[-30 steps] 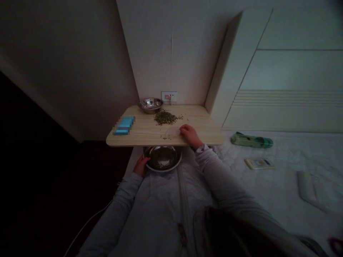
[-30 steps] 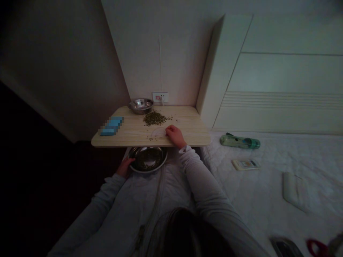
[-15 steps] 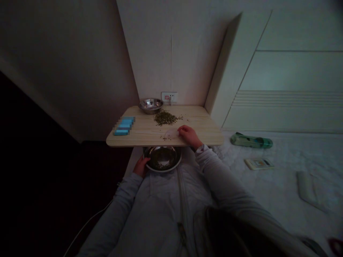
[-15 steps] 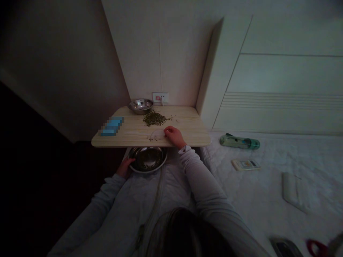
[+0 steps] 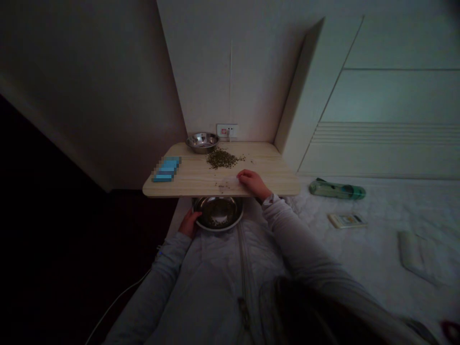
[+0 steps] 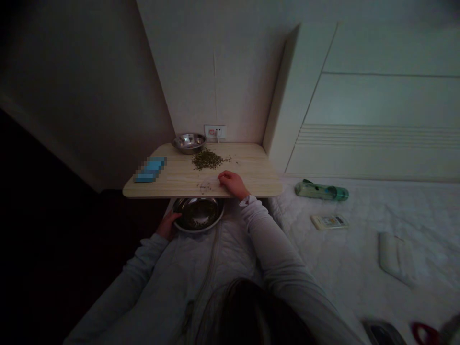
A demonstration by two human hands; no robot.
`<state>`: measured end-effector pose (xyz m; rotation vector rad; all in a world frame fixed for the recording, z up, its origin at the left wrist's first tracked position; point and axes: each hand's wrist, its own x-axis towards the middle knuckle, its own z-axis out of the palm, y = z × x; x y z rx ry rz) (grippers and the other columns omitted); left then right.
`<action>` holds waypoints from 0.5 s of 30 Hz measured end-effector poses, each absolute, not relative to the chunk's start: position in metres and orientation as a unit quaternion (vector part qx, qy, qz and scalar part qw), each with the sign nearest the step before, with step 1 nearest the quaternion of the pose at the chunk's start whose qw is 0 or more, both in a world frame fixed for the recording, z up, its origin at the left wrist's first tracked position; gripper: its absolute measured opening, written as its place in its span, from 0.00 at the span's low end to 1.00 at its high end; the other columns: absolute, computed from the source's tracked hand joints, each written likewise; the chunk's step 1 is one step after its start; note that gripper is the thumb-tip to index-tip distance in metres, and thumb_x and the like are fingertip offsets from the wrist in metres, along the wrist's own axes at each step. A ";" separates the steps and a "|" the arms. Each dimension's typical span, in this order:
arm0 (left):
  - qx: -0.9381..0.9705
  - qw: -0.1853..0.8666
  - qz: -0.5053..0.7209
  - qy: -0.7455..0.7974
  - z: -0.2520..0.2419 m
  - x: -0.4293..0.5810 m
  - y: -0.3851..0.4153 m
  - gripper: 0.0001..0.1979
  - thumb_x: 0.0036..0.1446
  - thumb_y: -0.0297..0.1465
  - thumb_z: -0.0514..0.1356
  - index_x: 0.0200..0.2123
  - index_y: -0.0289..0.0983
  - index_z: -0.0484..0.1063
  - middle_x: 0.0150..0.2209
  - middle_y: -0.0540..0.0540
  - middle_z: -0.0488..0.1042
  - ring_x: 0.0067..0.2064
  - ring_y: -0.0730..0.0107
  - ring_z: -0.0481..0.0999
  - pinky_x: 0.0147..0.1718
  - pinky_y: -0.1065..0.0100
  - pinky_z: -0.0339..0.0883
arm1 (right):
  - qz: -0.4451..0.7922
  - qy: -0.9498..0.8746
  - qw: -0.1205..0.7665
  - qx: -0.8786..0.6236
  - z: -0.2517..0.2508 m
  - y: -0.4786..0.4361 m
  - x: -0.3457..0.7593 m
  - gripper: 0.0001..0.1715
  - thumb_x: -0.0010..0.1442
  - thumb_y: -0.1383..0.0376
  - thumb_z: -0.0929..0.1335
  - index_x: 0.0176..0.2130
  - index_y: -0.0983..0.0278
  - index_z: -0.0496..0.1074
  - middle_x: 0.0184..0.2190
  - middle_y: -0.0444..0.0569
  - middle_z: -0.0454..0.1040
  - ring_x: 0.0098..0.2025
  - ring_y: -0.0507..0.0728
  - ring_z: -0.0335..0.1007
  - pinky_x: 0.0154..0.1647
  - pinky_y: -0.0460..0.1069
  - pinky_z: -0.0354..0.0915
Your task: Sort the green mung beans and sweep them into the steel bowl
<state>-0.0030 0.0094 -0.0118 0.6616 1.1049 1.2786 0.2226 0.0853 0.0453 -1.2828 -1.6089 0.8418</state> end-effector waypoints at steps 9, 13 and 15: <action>0.280 0.627 0.546 0.481 -0.010 -0.003 0.009 0.11 0.34 0.24 0.57 0.28 0.35 0.69 0.23 0.50 0.73 0.28 0.68 0.72 0.28 0.70 0.64 | 0.353 -0.623 0.470 -0.516 0.044 0.087 0.223 0.08 0.42 0.64 0.60 0.23 0.65 0.66 0.15 0.39 0.62 0.19 0.47 0.56 0.23 0.43 0.53; 0.279 0.628 0.548 0.477 -0.008 -0.002 0.008 0.11 0.35 0.24 0.57 0.28 0.36 0.69 0.22 0.50 0.73 0.28 0.68 0.72 0.28 0.69 0.64 | 0.332 -0.624 0.464 -0.533 0.045 0.087 0.223 0.08 0.42 0.64 0.60 0.23 0.65 0.65 0.15 0.39 0.63 0.20 0.48 0.57 0.23 0.43 0.53; 0.276 0.629 0.545 0.481 -0.008 -0.001 0.007 0.11 0.35 0.24 0.57 0.28 0.36 0.69 0.23 0.50 0.73 0.28 0.68 0.72 0.28 0.70 0.64 | 0.329 -0.623 0.461 -0.540 0.045 0.087 0.223 0.07 0.42 0.64 0.60 0.23 0.65 0.65 0.15 0.39 0.63 0.20 0.48 0.56 0.23 0.44 0.53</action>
